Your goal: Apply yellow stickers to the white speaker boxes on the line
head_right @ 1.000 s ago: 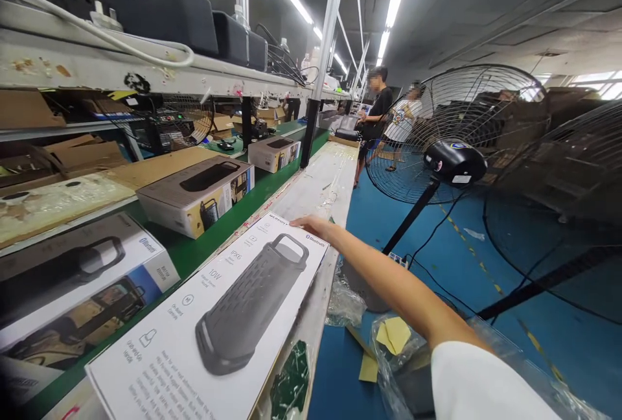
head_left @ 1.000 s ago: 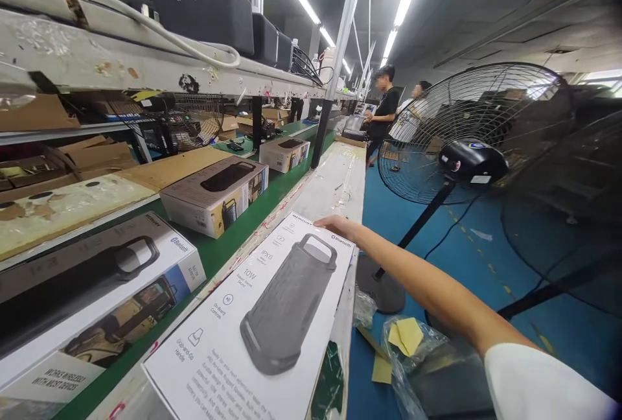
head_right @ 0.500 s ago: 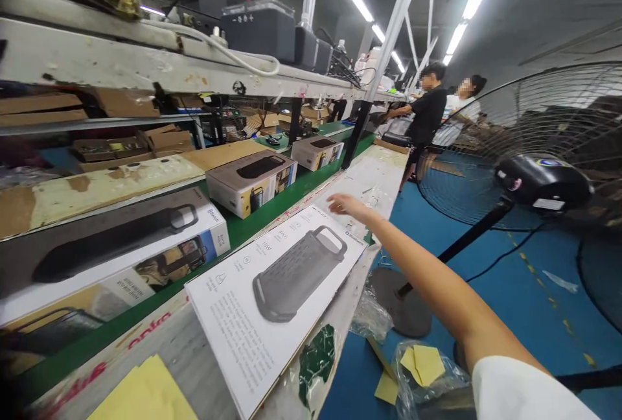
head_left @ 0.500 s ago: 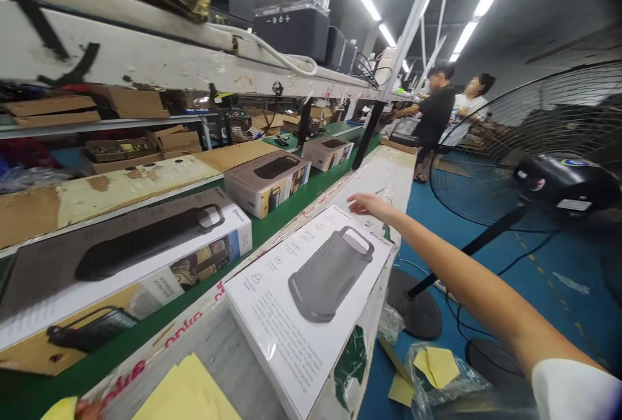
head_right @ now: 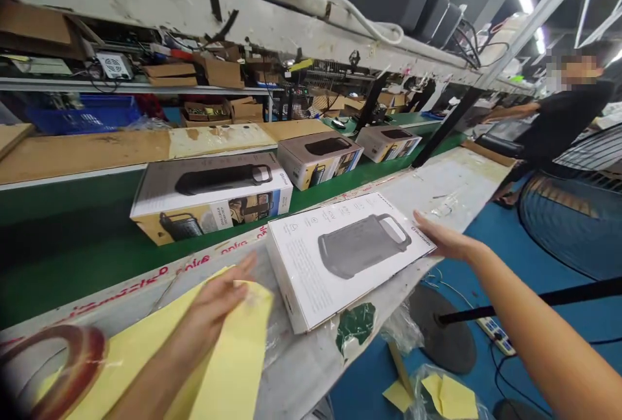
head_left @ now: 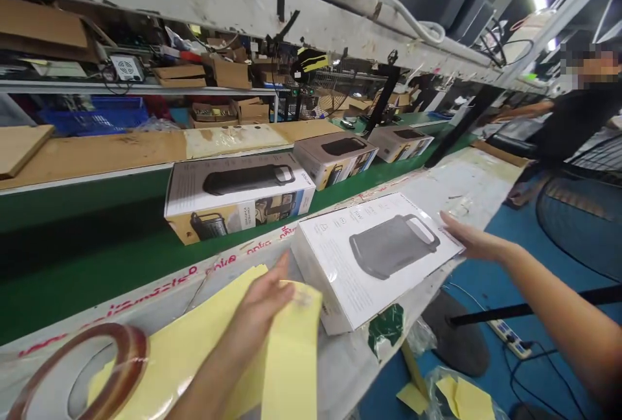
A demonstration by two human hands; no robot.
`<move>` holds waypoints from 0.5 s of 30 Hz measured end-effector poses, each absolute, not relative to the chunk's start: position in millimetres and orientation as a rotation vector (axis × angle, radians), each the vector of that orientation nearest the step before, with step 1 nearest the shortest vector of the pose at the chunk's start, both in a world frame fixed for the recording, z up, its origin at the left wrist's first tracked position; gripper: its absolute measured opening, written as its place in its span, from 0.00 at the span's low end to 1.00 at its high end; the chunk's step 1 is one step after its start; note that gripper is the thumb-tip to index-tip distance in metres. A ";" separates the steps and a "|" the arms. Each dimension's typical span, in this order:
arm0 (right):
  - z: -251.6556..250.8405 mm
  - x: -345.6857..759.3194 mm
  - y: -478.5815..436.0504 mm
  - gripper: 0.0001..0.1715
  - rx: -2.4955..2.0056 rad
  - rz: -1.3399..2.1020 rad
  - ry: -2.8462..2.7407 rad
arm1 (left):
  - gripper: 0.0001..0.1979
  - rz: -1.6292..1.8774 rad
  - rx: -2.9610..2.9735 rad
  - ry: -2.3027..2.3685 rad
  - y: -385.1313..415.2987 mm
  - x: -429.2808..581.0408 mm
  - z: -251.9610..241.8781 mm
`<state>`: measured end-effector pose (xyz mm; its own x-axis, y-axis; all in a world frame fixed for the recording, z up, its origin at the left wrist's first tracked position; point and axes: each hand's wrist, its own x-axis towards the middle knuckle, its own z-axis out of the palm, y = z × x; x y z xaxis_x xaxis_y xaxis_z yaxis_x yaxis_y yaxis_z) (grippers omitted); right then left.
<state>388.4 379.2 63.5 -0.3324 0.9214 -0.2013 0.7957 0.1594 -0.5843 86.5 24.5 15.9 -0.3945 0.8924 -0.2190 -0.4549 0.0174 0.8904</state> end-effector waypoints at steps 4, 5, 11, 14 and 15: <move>36.5 419.2 334.9 0.33 -1.593 1.236 -2.048 | 0.16 1.688 0.762 1.236 65.9 119.0 30.0; 29.5 424.0 320.4 0.32 -1.560 1.304 -1.954 | 0.16 1.723 0.808 1.249 74.1 115.4 41.2; -2.5 393.2 226.0 0.28 -1.171 1.826 -1.299 | 0.10 1.411 1.475 1.250 118.8 75.1 204.2; -20.9 350.1 193.6 0.27 -1.074 2.212 -1.272 | 0.05 1.116 1.794 1.421 146.3 93.7 279.2; -28.1 339.9 185.7 0.28 -1.094 2.346 -1.257 | 0.05 1.013 1.915 1.471 153.8 105.4 292.7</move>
